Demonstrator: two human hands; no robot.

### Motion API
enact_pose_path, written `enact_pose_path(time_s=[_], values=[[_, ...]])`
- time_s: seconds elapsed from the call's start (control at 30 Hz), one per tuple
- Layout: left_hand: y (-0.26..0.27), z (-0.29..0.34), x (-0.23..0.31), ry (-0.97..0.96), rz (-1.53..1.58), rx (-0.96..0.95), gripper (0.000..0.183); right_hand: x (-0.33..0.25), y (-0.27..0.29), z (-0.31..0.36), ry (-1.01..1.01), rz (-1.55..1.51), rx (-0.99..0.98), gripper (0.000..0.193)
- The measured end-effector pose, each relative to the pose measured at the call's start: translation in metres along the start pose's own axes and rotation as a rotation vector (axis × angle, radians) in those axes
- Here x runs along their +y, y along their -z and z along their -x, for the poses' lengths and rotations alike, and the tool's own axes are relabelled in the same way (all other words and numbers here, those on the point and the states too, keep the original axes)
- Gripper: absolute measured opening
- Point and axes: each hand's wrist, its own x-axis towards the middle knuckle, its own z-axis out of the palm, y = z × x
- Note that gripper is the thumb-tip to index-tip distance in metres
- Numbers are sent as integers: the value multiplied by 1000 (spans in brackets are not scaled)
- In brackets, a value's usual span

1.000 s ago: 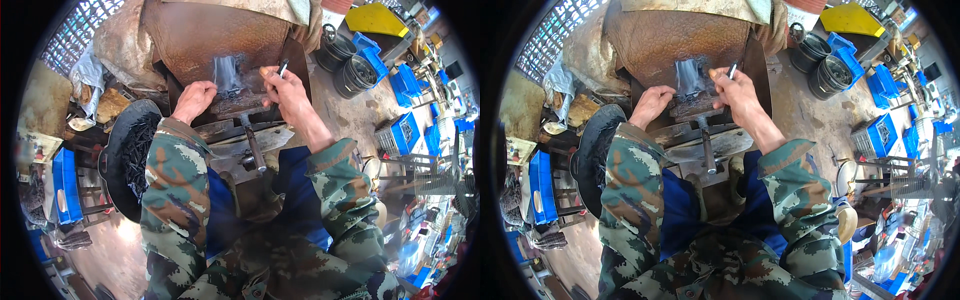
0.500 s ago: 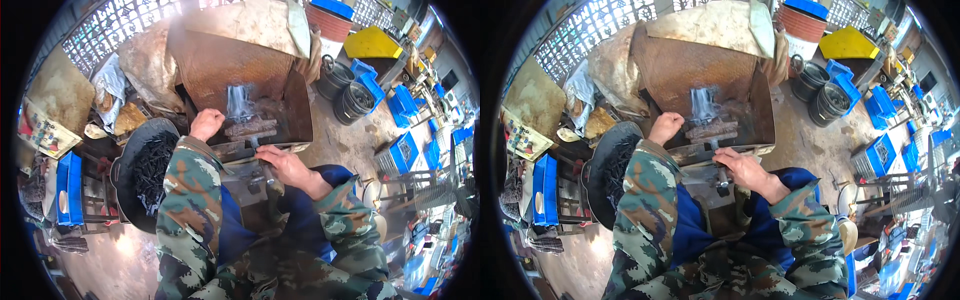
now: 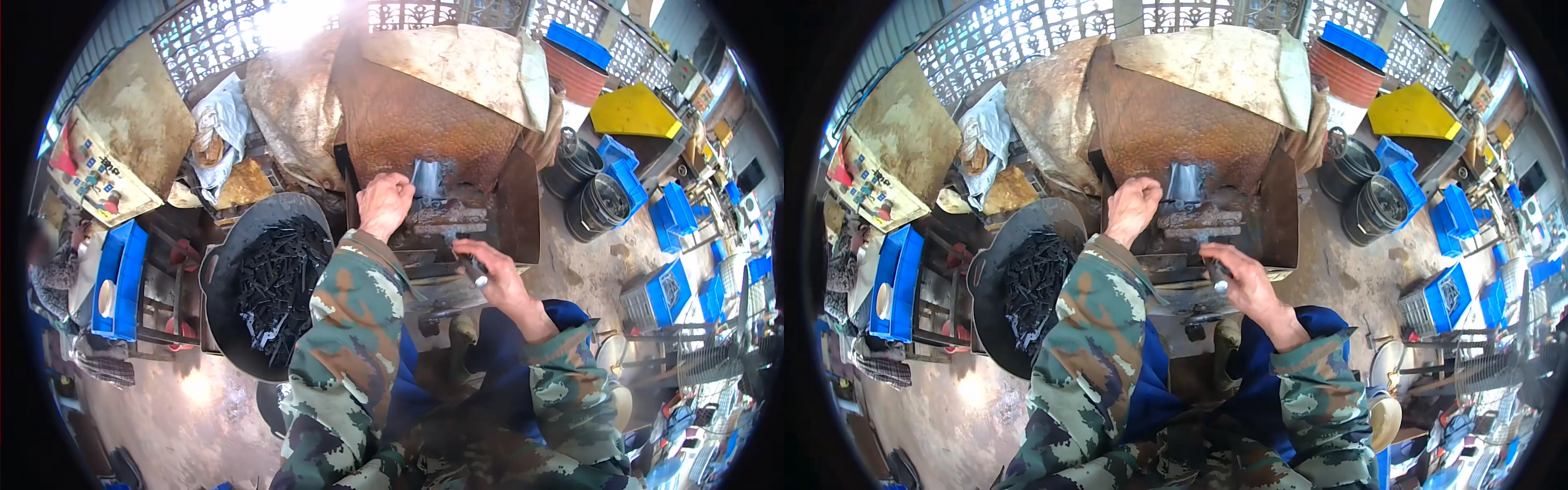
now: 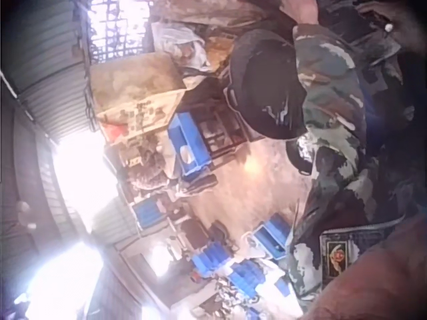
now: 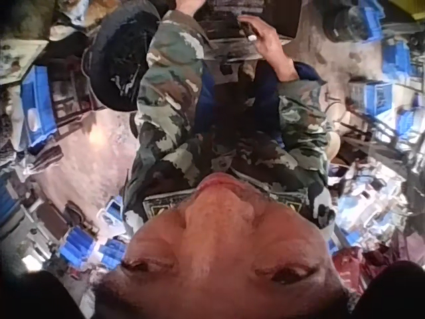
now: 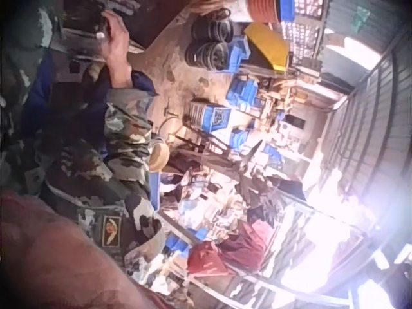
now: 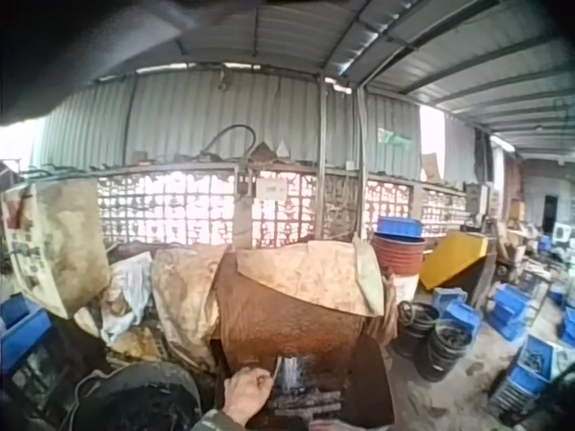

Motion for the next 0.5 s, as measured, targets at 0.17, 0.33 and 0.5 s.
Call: enact_pose_path(time_s=[0.17, 0.33, 0.5], values=[[-8, -4, 15, 8, 150, 121, 17, -2, -2, -41, -483, -337, 189, 31], [-8, -7, 25, 17, 191, 109, 19, 14, -1, -91, -408, -377, 320, 24], [-8, -7, 21, 27, 230, 141, 19, 32, 4, -142, -454, -329, 327, 25]])
